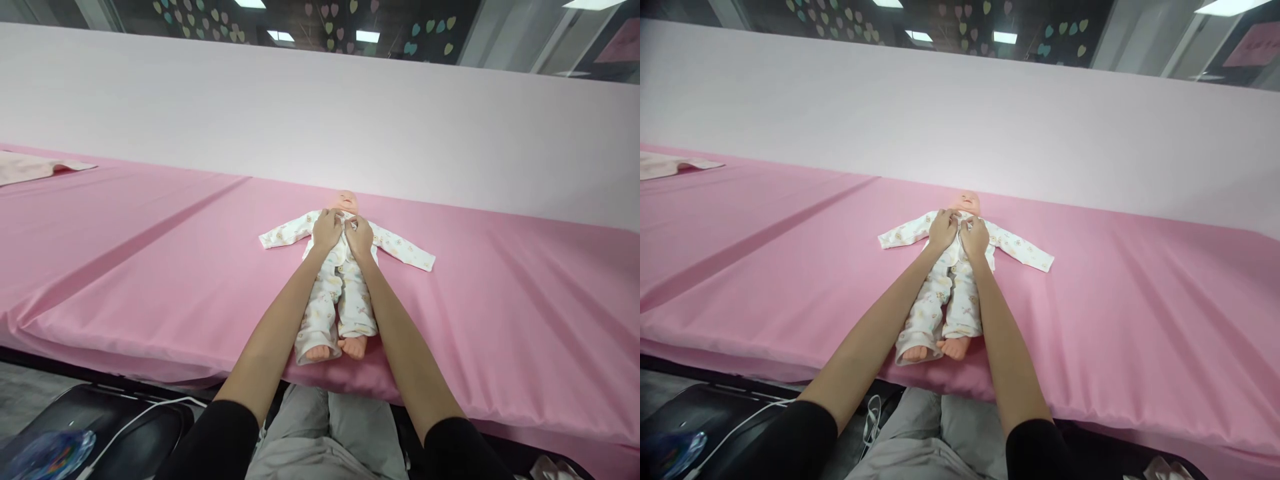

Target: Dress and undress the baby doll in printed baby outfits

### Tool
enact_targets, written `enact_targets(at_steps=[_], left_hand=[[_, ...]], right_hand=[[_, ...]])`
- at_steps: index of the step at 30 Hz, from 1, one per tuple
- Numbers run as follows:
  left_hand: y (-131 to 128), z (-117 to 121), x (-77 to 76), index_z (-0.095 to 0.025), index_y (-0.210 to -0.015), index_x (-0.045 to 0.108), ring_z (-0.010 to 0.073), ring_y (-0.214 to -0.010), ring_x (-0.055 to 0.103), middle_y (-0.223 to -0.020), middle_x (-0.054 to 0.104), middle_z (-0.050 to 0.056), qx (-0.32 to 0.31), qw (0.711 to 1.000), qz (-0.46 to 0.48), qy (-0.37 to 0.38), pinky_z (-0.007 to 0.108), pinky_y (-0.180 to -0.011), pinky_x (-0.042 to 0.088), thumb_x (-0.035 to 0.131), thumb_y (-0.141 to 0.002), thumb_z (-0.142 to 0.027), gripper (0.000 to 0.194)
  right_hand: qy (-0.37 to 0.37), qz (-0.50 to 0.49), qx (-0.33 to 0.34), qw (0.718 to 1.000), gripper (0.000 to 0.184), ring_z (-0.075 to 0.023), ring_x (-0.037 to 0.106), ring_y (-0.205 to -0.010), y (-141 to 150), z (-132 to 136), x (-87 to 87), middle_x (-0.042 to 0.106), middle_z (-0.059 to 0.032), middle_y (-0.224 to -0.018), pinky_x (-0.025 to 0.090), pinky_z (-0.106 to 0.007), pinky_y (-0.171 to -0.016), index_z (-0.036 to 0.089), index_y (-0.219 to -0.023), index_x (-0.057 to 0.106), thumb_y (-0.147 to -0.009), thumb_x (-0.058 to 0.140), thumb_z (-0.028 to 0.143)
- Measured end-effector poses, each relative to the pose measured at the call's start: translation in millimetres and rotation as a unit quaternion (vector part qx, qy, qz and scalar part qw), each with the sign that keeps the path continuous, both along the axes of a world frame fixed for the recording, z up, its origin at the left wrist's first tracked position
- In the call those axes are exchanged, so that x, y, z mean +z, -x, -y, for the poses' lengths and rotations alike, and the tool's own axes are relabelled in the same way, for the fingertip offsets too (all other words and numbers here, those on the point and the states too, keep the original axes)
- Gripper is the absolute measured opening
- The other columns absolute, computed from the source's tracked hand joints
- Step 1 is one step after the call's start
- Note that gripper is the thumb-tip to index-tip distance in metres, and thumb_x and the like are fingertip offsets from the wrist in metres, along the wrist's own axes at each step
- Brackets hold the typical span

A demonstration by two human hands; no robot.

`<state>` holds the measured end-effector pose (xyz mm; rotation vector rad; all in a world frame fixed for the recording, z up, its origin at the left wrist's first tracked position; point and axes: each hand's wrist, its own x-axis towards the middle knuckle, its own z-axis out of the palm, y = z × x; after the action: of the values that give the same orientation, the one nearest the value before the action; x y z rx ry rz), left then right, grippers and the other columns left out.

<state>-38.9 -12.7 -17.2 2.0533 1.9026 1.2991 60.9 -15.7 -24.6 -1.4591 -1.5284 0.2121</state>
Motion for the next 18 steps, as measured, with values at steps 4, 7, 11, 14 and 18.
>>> enact_targets(at_steps=[4,7,11,14,18], left_hand=[[2.3,-2.4,-0.5,-0.023,-0.082,0.063,0.016,-0.093,0.059,-0.093,0.066,0.001,-0.042,0.999,0.021,-0.002,0.026,-0.085,0.042,0.039,-0.088,-0.025,0.025],[3.2,-3.3,0.7,-0.022,-0.078,0.061,0.0165,-0.089,0.059,-0.088,0.067,0.001,-0.043,0.999,0.02,0.002,0.026,-0.08,0.043,0.042,-0.086,-0.028,0.022],[3.6,-4.8,1.7,-0.022,-0.076,0.06,0.0169,-0.091,0.059,-0.09,0.067,0.002,-0.067,0.997,0.024,-0.005,0.027,-0.08,0.043,0.049,-0.08,-0.028,0.013],[4.3,-6.5,1.0,-0.021,-0.078,0.061,0.0157,-0.09,0.059,-0.092,0.068,0.001,-0.107,0.992,0.065,-0.002,0.026,-0.081,0.043,0.048,-0.081,-0.027,0.014],[6.1,-10.4,-2.0,-0.02,-0.076,0.062,0.0142,-0.078,0.061,-0.081,0.068,-0.001,-0.14,0.981,0.136,-0.003,0.025,-0.074,0.044,0.052,-0.078,-0.027,0.013]], right_hand=[[-0.008,-0.034,0.01,0.999,0.02,-0.018,0.057,-0.086,-1.9,-2.7,-1.7,0.066,-0.0041,-0.089,0.039,-0.027,-0.079,0.017,-0.081,0.062,-0.085,0.044,0.026],[-0.005,-0.046,0.016,0.999,0.023,-0.0176,0.057,-0.085,-3.0,-5.2,-2.0,0.066,-0.0037,-0.089,0.038,-0.026,-0.079,0.018,-0.08,0.062,-0.087,0.043,0.028],[0.01,-0.048,0.017,0.999,0.025,-0.0173,0.057,-0.082,-4.4,-7.3,-0.4,0.067,-0.0024,-0.085,0.038,-0.026,-0.075,0.018,-0.079,0.062,-0.088,0.044,0.034],[0.015,-0.063,0.027,0.998,0.025,-0.0165,0.057,-0.079,-5.9,-6.9,1.4,0.067,-0.0015,-0.082,0.037,-0.025,-0.074,0.018,-0.079,0.063,-0.087,0.047,0.035],[0.008,-0.114,0.05,0.992,0.023,-0.015,0.057,-0.074,-7.5,-5.3,3.1,0.066,0.0,-0.076,0.037,-0.024,-0.071,0.018,-0.075,0.064,-0.084,0.049,0.034]])
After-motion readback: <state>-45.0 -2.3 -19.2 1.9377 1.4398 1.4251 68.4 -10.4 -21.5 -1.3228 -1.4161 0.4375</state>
